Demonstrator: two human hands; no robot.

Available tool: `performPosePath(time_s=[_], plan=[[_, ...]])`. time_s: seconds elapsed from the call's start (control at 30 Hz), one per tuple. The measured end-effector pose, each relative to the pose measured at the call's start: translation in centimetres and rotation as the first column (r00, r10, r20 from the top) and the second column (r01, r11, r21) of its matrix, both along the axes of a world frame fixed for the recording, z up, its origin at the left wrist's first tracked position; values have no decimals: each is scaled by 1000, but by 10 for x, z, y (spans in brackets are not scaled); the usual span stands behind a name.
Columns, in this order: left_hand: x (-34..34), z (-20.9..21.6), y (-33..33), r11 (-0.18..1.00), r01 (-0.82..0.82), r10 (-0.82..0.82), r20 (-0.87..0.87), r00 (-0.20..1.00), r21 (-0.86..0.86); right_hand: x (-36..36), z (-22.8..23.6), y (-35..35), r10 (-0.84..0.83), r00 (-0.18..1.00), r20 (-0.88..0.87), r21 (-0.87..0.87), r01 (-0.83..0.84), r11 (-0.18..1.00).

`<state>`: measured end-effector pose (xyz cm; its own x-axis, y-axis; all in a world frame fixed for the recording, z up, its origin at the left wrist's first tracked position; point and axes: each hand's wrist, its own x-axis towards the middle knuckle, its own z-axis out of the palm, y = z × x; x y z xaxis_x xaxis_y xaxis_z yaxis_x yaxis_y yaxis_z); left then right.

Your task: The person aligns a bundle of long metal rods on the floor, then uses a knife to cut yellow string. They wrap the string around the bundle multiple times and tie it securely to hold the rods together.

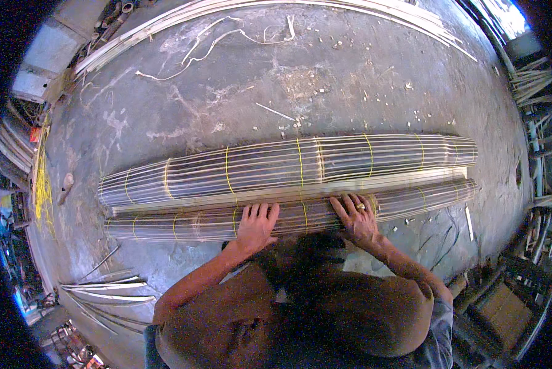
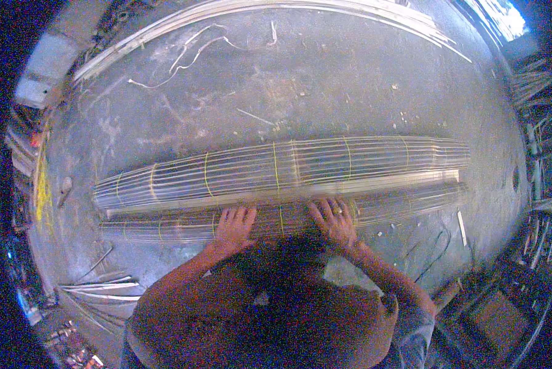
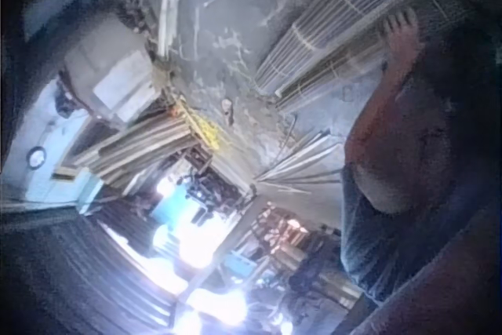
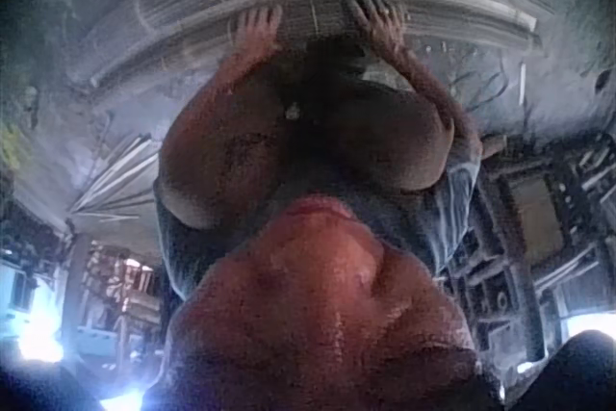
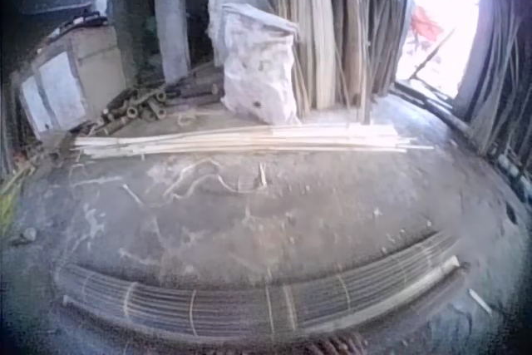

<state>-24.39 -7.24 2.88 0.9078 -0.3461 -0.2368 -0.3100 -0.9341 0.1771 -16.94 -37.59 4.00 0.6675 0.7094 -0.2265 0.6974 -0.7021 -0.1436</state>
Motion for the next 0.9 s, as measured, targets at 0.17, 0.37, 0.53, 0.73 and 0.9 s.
performPosePath(time_s=[0.17, 0.37, 0.53, 0.73, 0.9], plan=[[2, 0, 8, 1000, 10, -11, -35, 999, -29, 29, 24, 61, 20, 1000, 21, 237, -25, 971], [5, -4, 6, 999, -6, 3, -96, 995, -36, 88, -9, 78, 74, 976, 204, 161, -108, 981], [6, -2, 1, 997, -48, 38, -138, 990, -68, 207, 8, 113, -155, 833, 531, 196, 57, 979], [19, -3, 19, 980, -81, 43, -205, 978, -179, 201, 38, 134, -277, 849, 451, 387, 94, 917], [64, -6, 38, 908, -98, -66, -369, 927, -408, 14, 24, 73, -175, 983, 52, 288, 153, 945]])
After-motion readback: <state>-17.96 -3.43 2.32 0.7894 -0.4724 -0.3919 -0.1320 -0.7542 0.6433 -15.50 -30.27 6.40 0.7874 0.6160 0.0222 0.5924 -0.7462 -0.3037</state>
